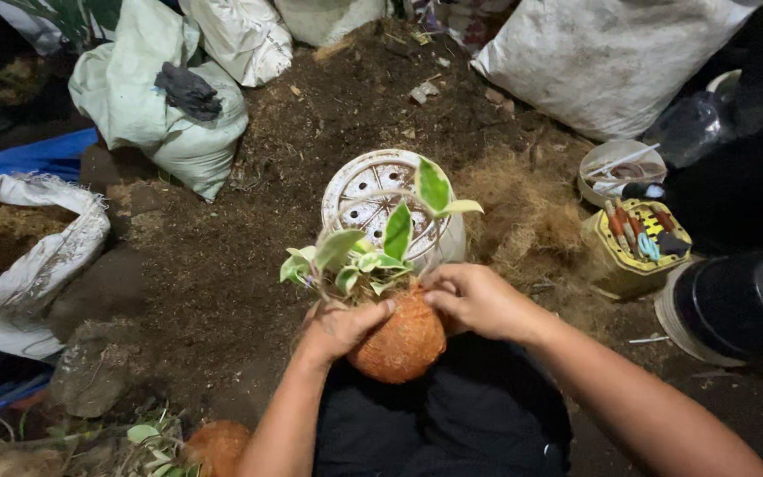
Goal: The person secures a small potted plant into a hollowed coconut shell using twine. They wrap and tie the twine around the coconut and plant base to hold it in place, adjusting the leaves and twine as needed.
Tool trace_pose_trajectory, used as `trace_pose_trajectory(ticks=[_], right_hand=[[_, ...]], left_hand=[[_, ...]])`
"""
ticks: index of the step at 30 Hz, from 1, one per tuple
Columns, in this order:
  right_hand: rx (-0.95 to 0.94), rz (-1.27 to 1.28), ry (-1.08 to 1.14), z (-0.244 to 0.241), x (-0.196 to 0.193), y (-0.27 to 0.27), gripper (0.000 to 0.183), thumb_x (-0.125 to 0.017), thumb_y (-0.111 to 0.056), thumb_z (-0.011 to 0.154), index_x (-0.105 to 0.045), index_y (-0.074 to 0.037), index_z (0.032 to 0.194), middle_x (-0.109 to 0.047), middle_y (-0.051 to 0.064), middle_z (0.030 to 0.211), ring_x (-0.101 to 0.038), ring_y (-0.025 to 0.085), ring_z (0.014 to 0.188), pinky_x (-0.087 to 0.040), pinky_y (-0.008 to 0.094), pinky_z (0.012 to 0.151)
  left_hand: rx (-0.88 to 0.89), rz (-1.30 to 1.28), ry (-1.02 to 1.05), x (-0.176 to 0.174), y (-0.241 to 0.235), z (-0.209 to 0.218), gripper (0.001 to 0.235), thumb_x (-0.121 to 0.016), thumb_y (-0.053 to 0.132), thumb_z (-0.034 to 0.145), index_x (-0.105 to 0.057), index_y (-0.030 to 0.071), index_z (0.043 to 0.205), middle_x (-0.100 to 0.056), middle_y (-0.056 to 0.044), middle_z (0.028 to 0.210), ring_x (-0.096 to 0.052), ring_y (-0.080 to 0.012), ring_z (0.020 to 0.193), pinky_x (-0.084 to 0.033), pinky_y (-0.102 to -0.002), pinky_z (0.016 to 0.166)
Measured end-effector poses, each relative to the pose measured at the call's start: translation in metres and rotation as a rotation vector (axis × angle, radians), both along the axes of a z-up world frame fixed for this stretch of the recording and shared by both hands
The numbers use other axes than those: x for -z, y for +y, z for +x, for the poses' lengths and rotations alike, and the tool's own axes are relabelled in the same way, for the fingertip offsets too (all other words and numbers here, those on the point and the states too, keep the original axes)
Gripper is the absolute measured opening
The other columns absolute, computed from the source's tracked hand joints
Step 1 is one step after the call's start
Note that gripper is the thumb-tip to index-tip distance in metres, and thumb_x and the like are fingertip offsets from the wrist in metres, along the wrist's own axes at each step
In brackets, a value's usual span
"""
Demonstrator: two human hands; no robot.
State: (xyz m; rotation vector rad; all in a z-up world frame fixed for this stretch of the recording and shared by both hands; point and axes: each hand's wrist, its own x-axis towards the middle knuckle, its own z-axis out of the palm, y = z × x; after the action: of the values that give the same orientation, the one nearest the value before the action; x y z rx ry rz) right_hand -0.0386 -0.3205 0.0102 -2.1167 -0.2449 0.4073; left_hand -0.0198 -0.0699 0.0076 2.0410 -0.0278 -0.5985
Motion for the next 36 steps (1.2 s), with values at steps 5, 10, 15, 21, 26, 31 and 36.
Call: trace_pose_trajectory(ticks=[5, 10, 15, 21, 26, 31, 36], right_hand=[[0.149, -0.026, 0.071, -0.015, -0.015, 0.003, 0.021, -0.058, -0.021, 0.103, -0.068, -0.002, 0.099, -0.065, 0.007, 0.076, -0.059, 0.015, 0.069, -0.052, 0.034, 0.065], [0.181, 0.28, 0.176, -0.012, -0.015, 0.015, 0.017, -0.055, -0.014, 0.099, -0.069, -0.004, 0.101, -0.068, 0.003, 0.082, -0.061, 0.012, 0.076, -0.055, 0.031, 0.07], [-0.034, 0.172, -0.428, -0.027, -0.012, 0.032, 0.013, -0.057, -0.003, 0.094, -0.068, -0.003, 0.1, -0.071, 0.01, 0.091, -0.07, 0.022, 0.087, -0.055, 0.032, 0.081], [0.058, 0.091, -0.357, -0.061, -0.012, 0.046, 0.013, -0.057, -0.002, 0.093, -0.066, -0.002, 0.102, -0.072, 0.014, 0.088, -0.073, 0.029, 0.084, -0.056, 0.036, 0.075], [0.113, 0.098, -0.372, -0.076, -0.01, 0.056, 0.01, -0.058, -0.003, 0.093, -0.065, -0.004, 0.101, -0.071, 0.015, 0.081, -0.074, 0.031, 0.077, -0.058, 0.038, 0.07], [0.021, 0.024, -0.361, -0.079, -0.013, 0.064, 0.01, -0.061, -0.006, 0.091, -0.062, -0.004, 0.101, -0.07, 0.017, 0.077, -0.072, 0.036, 0.072, -0.057, 0.043, 0.063], [-0.064, -0.135, -0.368, -0.089, -0.017, 0.059, 0.017, -0.065, -0.009, 0.088, -0.061, -0.006, 0.104, -0.069, 0.017, 0.077, -0.071, 0.039, 0.075, -0.056, 0.047, 0.065]], left_hand=[[-0.117, 0.299, 0.059, -0.028, -0.005, -0.014, 0.056, -0.079, 0.051, 0.071, -0.076, 0.02, 0.117, -0.077, -0.003, 0.116, -0.07, -0.0194, 0.102, -0.054, -0.035, 0.093], [0.007, -0.116, -0.095, -0.009, -0.012, -0.013, 0.047, -0.076, 0.044, 0.079, -0.076, 0.014, 0.115, -0.078, -0.005, 0.114, -0.072, -0.0211, 0.102, -0.056, -0.034, 0.092], [0.081, -0.211, -0.215, 0.023, -0.01, -0.014, 0.04, -0.072, 0.04, 0.085, -0.075, 0.01, 0.113, -0.078, -0.006, 0.112, -0.073, -0.0206, 0.101, -0.056, -0.034, 0.091], [0.148, -0.315, -0.173, 0.027, -0.01, -0.009, 0.036, -0.067, 0.036, 0.093, -0.074, 0.007, 0.113, -0.079, -0.007, 0.111, -0.073, -0.0205, 0.101, -0.056, -0.034, 0.092], [0.067, -0.211, -0.351, 0.012, -0.014, -0.015, 0.04, -0.071, 0.038, 0.09, -0.074, 0.006, 0.113, -0.079, -0.007, 0.112, -0.074, -0.0201, 0.101, -0.056, -0.034, 0.091], [-0.005, -0.278, -0.102, -0.005, -0.02, -0.023, 0.042, -0.08, 0.034, 0.081, -0.073, 0.003, 0.109, -0.078, -0.012, 0.104, -0.073, -0.0272, 0.093, -0.059, -0.039, 0.082], [0.047, -0.122, -0.145, -0.009, -0.019, -0.019, 0.045, -0.078, 0.035, 0.079, -0.073, 0.008, 0.115, -0.078, -0.003, 0.113, -0.074, -0.0196, 0.104, -0.058, -0.033, 0.092]])
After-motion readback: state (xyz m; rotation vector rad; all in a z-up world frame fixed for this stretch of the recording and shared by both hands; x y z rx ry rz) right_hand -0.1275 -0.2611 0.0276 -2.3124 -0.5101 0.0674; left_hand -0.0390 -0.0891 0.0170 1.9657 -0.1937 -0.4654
